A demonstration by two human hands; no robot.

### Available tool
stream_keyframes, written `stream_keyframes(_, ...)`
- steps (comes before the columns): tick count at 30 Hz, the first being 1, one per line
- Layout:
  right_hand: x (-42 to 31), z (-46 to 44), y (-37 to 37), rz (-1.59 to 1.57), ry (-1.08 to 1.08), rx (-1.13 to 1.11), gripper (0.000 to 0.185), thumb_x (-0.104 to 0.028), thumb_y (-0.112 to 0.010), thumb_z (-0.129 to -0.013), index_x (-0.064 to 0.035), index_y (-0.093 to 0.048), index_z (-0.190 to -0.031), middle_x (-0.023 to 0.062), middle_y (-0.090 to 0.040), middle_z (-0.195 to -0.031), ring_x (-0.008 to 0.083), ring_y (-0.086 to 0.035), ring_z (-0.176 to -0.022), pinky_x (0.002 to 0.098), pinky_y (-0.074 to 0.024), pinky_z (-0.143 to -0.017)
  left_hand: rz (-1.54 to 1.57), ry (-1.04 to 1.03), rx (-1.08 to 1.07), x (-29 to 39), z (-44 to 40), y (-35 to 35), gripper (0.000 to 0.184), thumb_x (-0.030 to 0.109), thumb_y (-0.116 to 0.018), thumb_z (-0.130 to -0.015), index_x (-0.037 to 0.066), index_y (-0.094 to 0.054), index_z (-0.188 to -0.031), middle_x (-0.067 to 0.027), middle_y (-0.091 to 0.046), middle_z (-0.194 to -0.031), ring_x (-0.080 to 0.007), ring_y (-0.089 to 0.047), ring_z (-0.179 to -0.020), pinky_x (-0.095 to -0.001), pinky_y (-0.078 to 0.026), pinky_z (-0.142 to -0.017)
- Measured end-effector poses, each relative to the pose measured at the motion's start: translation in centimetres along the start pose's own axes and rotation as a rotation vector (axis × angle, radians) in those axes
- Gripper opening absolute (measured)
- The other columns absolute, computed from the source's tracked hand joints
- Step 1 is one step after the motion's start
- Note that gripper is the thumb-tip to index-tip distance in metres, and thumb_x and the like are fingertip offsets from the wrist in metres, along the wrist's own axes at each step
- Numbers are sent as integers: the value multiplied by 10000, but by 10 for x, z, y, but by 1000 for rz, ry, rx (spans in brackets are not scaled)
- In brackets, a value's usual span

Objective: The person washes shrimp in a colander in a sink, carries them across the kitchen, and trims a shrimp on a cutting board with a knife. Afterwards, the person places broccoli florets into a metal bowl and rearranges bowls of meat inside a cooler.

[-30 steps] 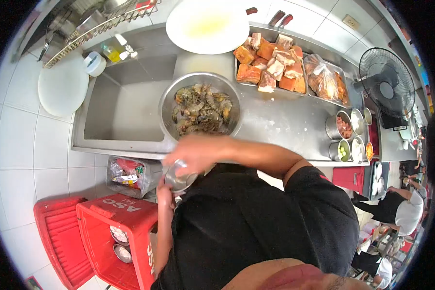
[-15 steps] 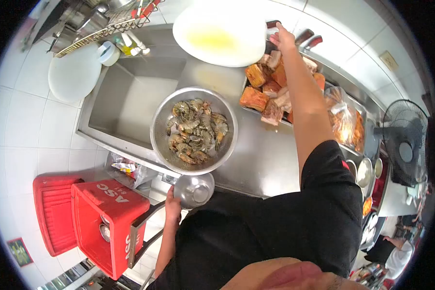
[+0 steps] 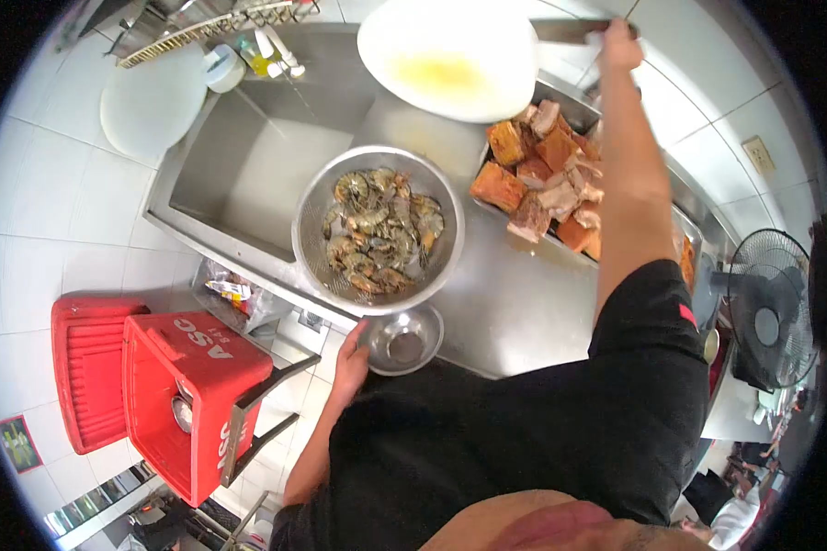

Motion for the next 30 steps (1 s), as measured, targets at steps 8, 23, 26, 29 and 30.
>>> stream_keyframes(8,-95,76,208,-634,-56,-463,431,-81,-493,-840,162,-445,-1193,300,-517,-1216,452,-512,-1140,600,-398,-1012,-225,87,-60,36,-27,-26,328,85,-458,-865,-51,-574,-1140,-162,-625,-1066,-223,-603,-903,-330,-491,-781)
stream_keyframes(23,52,451,463,-540,-725,-389,148,136,-567,-775,24,-568,-872,201,-628,-1030,346,-656,-918,464,-569,-867,-558,-673,-142,96,-36,-66,390,257,-617,-857,23,-591,-1167,-273,-461,-1244,-403,-460,-1178,-437,-392,-990)
stream_keyframes(26,81,482,489,-221,-573,-434,178,152,-566,-783,-1,-575,-874,178,-628,-1065,290,-656,-884,392,-569,-824,-772,-955,-199,115,0,-81,411,232,-675,-816,45,-585,-1171,-271,-354,-1389,-434,-383,-1265,-452,-348,-1045)
stream_keyframes(29,77,488,475,486,-230,-735,254,-6,-702,-757,-7,-562,-969,189,-642,-1018,257,-654,-824,357,-531,-749,-785,-1133,-346,106,18,-93,428,226,-728,-753,45,-611,-1124,-243,-366,-1402,-429,-350,-1303,-483,-337,-1056)
stream_keyframes(30,61,490,457,724,-93,-816,311,-42,-730,-747,-8,-555,-1002,191,-646,-1000,256,-653,-810,358,-523,-739,-823,-1151,-365,102,19,-98,415,218,-712,-766,52,-603,-1131,-223,-397,-1376,-421,-362,-1293,-489,-354,-1041)
Point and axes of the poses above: each hand's wrist, its own z-axis away from the middle knuckle, its own y-axis out of the back of the hand, x = y × z, the point moved 10 cm from there along -z, towards the middle knuckle
